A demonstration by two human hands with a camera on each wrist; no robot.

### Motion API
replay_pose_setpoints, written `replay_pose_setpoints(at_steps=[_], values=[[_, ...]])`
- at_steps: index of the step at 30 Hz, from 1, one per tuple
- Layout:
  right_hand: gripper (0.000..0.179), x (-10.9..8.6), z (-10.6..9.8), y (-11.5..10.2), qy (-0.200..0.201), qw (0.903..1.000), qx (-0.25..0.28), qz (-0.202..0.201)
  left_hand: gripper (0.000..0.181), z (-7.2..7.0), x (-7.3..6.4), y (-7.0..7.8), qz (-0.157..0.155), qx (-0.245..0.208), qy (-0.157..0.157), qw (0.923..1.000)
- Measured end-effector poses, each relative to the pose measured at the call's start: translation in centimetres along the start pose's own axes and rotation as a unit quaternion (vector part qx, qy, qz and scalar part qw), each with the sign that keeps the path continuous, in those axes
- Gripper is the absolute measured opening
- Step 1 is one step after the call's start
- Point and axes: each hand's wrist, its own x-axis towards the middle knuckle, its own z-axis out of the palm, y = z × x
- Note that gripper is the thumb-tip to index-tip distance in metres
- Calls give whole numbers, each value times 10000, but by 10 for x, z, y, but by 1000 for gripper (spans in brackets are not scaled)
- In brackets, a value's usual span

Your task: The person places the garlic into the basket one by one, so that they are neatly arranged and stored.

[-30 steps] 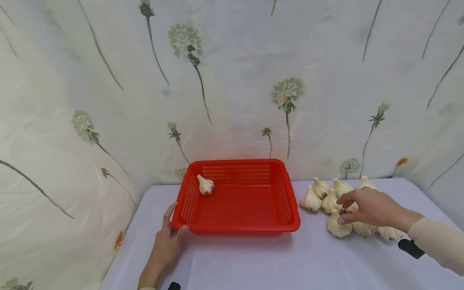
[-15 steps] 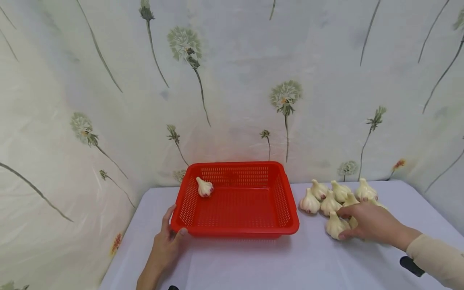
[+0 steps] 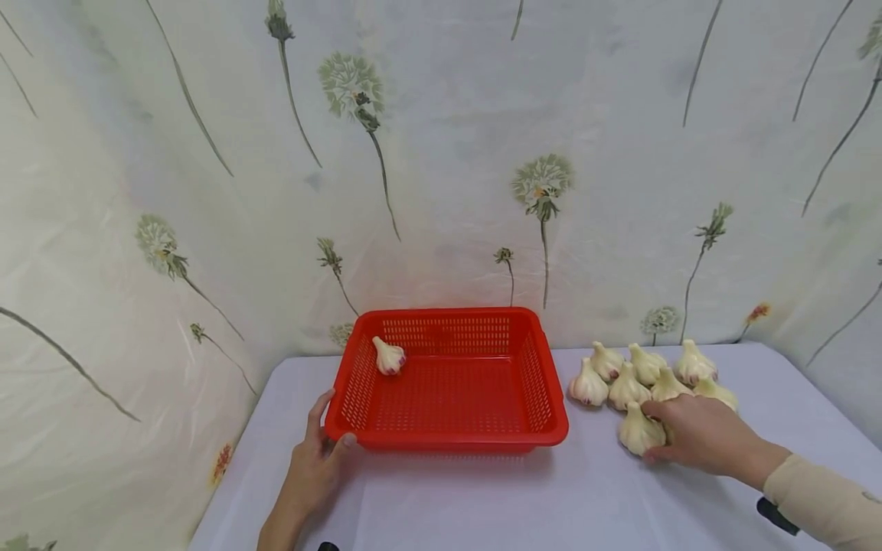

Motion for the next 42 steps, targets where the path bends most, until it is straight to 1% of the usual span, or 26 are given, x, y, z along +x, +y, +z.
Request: replay_pose_setpoints(at_steps=[5,12,15,18,21,23,25,26,27,29,31,33,36,37,39,42], values=[[52,0,1,-2,118,9999,-6,-27,74,0,0,-1,-73,-19,-31,10000],[45,-2,4,-2,327,9994,-79,-110,74,0,1,0,-11,45,-19,10000],[43,-1,5,-1,406,9990,-97,-162,75,-1,1,0,-29,91,-12,10000],[43,0,4,-2,449,9989,-47,-116,76,-2,1,0,-8,88,-66,9999],[50,1,1,-3,468,9988,117,16,75,-4,1,0,3,-121,-281,9995],[55,1,-2,-4,484,9986,204,100,72,-6,1,1,-99,-338,-406,9986],[59,1,-5,-5,544,9981,228,151,67,-10,1,2,-208,-508,-358,9979],[60,1,-6,-5,578,9980,205,172,64,-12,1,2,-239,-554,-235,9979],[58,1,-7,-5,603,9978,189,194,61,-15,2,3,-264,-561,-49,9981],[54,1,-9,-4,674,9973,175,225,56,-19,3,2,-265,-612,441,9968],[49,1,-11,-4,748,9967,178,260,51,-23,6,1,-303,-821,976,9914],[46,1,-13,-3,796,9962,220,278,49,-26,8,0,-433,-1234,1427,9811],[48,3,-17,-3,825,9958,285,281,53,-30,9,-2,-666,-1845,2007,9598],[49,4,-18,-3,801,9959,318,288,56,-30,10,-3,-710,-1956,2144,9543],[51,5,-20,-4,756,9959,381,319,58,-31,9,-4,-798,-1985,2354,9481],[54,7,-21,-6,658,9958,488,404,57,-31,8,-6,-927,-1913,2509,9444]])
